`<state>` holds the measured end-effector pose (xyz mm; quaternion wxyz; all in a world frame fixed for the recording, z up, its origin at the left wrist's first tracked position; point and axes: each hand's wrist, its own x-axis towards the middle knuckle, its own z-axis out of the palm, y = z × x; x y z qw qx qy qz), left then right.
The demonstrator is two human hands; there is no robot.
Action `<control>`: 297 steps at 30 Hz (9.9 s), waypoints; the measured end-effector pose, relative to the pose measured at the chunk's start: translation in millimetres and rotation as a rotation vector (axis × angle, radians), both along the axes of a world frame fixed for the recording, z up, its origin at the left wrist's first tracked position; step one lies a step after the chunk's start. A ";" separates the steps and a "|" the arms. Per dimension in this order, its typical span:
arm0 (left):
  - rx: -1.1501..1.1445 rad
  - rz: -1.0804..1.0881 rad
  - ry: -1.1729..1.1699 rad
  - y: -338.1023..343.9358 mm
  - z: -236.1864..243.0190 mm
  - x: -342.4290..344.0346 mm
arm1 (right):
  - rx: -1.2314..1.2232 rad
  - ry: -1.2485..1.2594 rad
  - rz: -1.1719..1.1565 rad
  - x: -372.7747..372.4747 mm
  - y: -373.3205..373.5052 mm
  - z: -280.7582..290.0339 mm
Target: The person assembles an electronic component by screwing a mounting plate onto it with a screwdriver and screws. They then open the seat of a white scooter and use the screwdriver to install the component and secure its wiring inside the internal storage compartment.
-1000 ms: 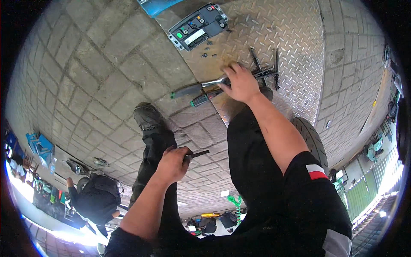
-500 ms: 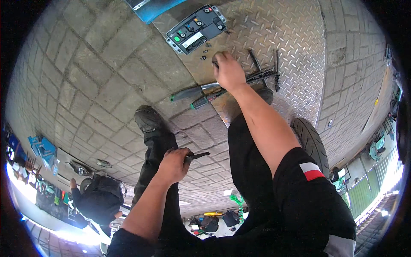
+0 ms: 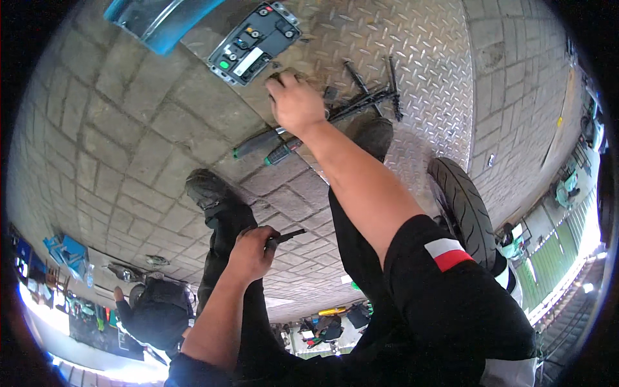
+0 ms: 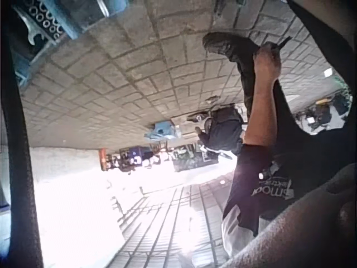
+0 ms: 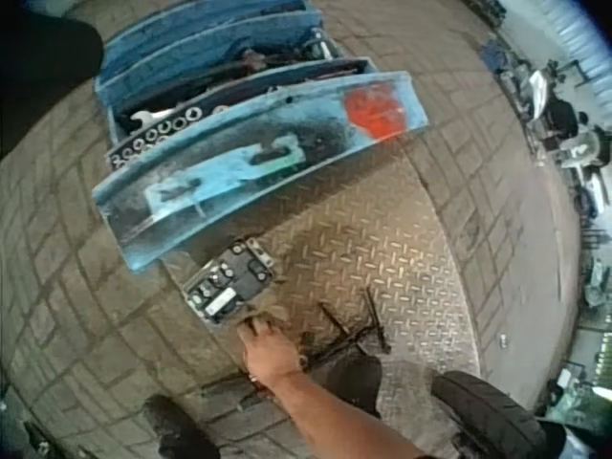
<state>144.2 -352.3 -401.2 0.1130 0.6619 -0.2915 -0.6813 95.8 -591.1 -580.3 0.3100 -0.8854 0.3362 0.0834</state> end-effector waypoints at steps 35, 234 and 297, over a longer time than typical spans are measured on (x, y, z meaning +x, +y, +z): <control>0.072 -0.076 0.055 -5.4 4.4 1.9 | 0.822 -0.148 -0.839 -25.9 -73.6 -3.5; -0.031 0.007 0.072 7.6 6.8 5.7 | 0.001 0.368 0.290 105.9 -155.3 17.9; -0.373 0.081 -1.082 -123.2 -10.2 41.6 | 1.756 -0.242 -1.360 -36.8 30.7 38.7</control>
